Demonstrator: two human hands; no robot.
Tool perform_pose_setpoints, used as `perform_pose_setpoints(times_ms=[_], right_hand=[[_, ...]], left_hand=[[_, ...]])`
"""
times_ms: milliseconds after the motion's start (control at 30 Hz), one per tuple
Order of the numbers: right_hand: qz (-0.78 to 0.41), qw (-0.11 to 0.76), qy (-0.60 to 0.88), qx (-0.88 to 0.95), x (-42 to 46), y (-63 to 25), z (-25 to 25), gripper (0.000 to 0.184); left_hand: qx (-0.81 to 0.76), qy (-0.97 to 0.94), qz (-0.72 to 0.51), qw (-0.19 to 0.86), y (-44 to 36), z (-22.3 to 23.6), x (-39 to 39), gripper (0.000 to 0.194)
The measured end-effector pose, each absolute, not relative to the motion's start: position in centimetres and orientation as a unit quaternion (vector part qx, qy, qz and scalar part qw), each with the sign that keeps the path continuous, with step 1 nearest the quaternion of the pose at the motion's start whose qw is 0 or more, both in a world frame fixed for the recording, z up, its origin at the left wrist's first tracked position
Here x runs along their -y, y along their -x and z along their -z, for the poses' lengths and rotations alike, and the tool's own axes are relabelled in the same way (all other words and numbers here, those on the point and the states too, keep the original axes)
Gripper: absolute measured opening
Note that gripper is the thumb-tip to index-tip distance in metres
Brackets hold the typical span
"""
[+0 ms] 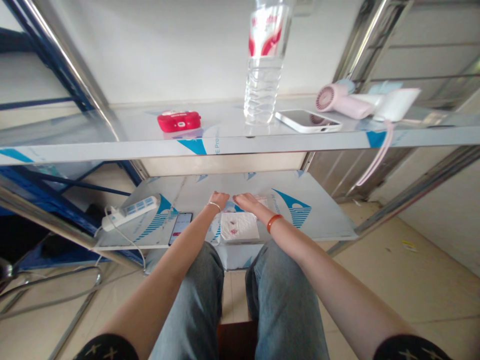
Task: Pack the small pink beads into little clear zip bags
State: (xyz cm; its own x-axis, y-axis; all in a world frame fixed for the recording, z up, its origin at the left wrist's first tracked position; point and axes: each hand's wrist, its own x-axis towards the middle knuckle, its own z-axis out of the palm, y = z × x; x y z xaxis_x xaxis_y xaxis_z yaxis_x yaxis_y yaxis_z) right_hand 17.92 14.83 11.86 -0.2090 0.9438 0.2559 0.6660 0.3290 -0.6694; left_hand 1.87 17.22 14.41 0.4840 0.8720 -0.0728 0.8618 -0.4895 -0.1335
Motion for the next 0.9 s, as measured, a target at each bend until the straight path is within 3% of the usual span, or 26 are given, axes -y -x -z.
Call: perform_pose_setpoints(times_ms=[333,900], right_hand=[[-0.176,0.172,0.578,0.778,-16.0,-16.5,-13.2,0.023],[-0.238,0.334,0.569,0.713,-14.5,-16.7,-14.0,0.034]], left_hand=[[0.557,0.830,-0.031,-0.011,-2.9,-14.7,-17.3,0.031],[0.528,0.843,-0.103,-0.007,-3.5,-15.4,-16.2,0.029]])
